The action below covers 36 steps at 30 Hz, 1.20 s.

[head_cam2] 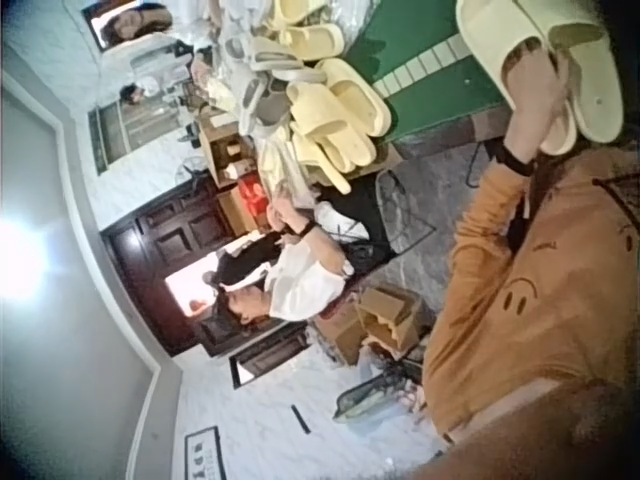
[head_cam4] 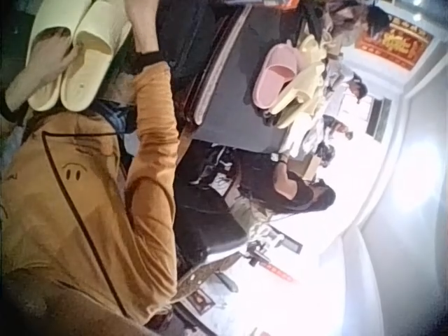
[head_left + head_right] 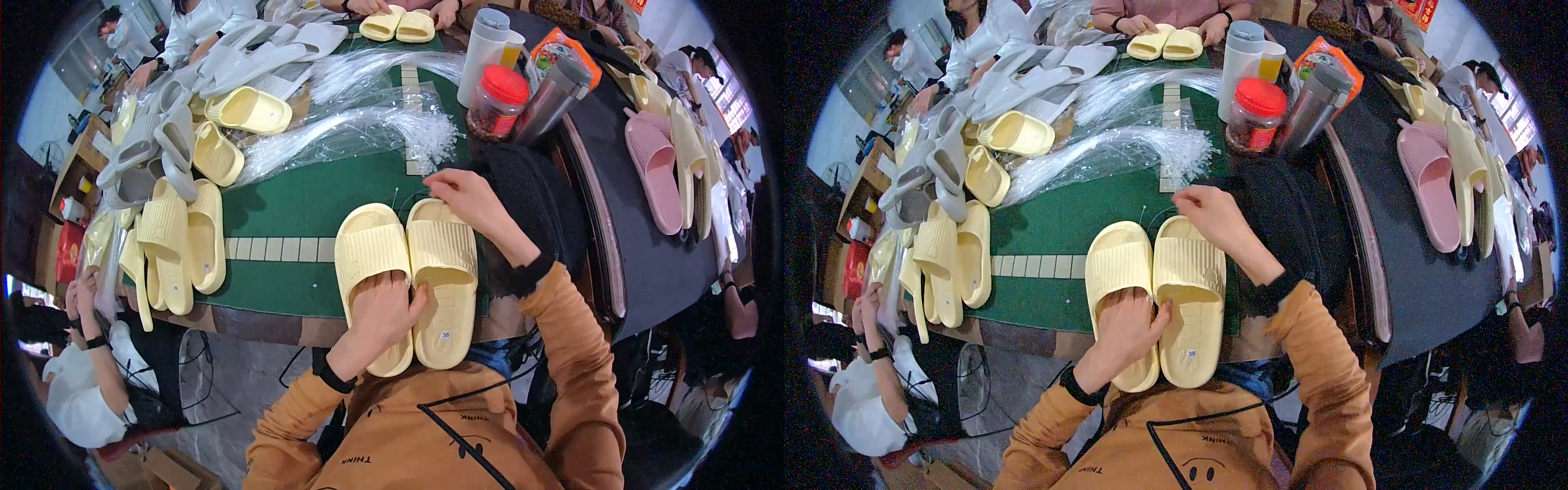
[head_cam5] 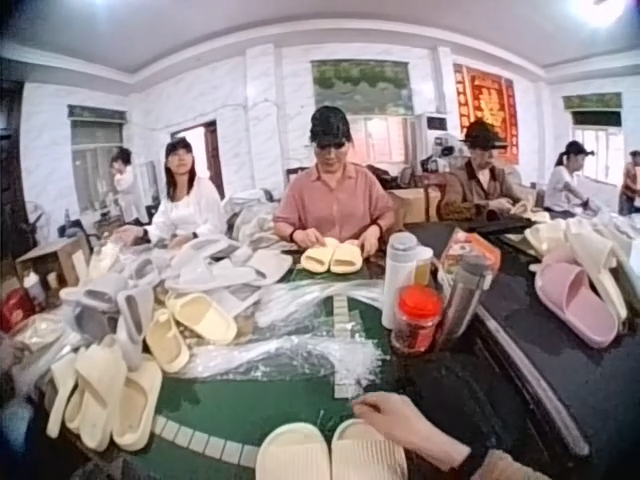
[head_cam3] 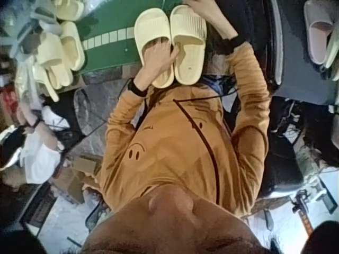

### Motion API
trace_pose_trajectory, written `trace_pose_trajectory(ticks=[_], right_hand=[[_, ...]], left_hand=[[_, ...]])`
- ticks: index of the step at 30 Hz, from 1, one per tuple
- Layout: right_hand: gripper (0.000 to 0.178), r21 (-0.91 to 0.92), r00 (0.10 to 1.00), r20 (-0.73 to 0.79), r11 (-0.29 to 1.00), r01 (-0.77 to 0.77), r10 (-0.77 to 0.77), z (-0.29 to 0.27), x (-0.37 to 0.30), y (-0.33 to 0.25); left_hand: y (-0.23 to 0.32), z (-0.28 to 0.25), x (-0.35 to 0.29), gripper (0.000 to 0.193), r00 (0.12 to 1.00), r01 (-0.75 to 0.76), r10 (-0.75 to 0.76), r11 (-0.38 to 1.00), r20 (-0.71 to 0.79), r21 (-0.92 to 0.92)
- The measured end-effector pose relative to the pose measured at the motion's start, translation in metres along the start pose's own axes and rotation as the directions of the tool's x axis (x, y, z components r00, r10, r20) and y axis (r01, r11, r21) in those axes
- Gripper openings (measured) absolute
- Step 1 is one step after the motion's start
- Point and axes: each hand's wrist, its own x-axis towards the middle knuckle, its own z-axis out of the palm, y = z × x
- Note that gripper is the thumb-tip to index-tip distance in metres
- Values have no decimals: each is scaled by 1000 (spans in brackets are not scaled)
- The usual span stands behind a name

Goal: Assembling and checking yellow slippers at a factory workshop table.

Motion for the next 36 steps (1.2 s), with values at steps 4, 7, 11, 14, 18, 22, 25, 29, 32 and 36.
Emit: trace_pose_trajectory(ticks=[4, 7, 11, 14, 18, 22, 25, 29, 32, 36], right_hand=[[35, 1, 963, 250, 994, -108, 104, 19, 21, -26], [38, -30, 953, 230, 981, -194, 196, 28, 25, -36], [31, 77, 974, 223, 995, -61, 42, 28, 25, -36], [23, -126, 994, 49, 986, 107, -101, 24, 13, -38], [19, -380, 952, -72, 890, 251, -299, 1, -12, -54], [15, -442, 931, -130, 860, 254, -341, -11, -30, -50], [14, -427, 927, -135, 865, 264, -350, -5, -39, -49], [12, -198, 892, -223, 914, 353, -393, 11, -48, -56], [11, -53, 906, -239, 937, 346, -348, 21, -48, -54], [12, 126, 950, -242, 965, 232, -197, 24, -53, -45]], left_hand=[[0, -2, -1, 49, 1000, 20, -20, 1000, 4, 6], [1, 2, 0, 47, 1000, 17, -17, 1000, -2, -4], [1, 0, 1, 45, 1000, -1, 0, 1000, -27, -15], [-4, 0, 2, 44, 996, -61, 63, 998, -59, 32], [5, -13, -1, 47, 999, 2, 0, 999, 51, -37], [12, -31, -18, 33, 867, -341, 366, 931, -340, 131], [0, -60, -27, 32, 831, -413, 401, 909, -386, 56], [-4, -93, 19, 27, 931, -315, 235, 905, -279, -286], [-12, -87, 63, 25, 965, -243, 161, 847, -206, -473], [-25, -52, 85, 21, 971, -240, 190, 760, -147, -604]])
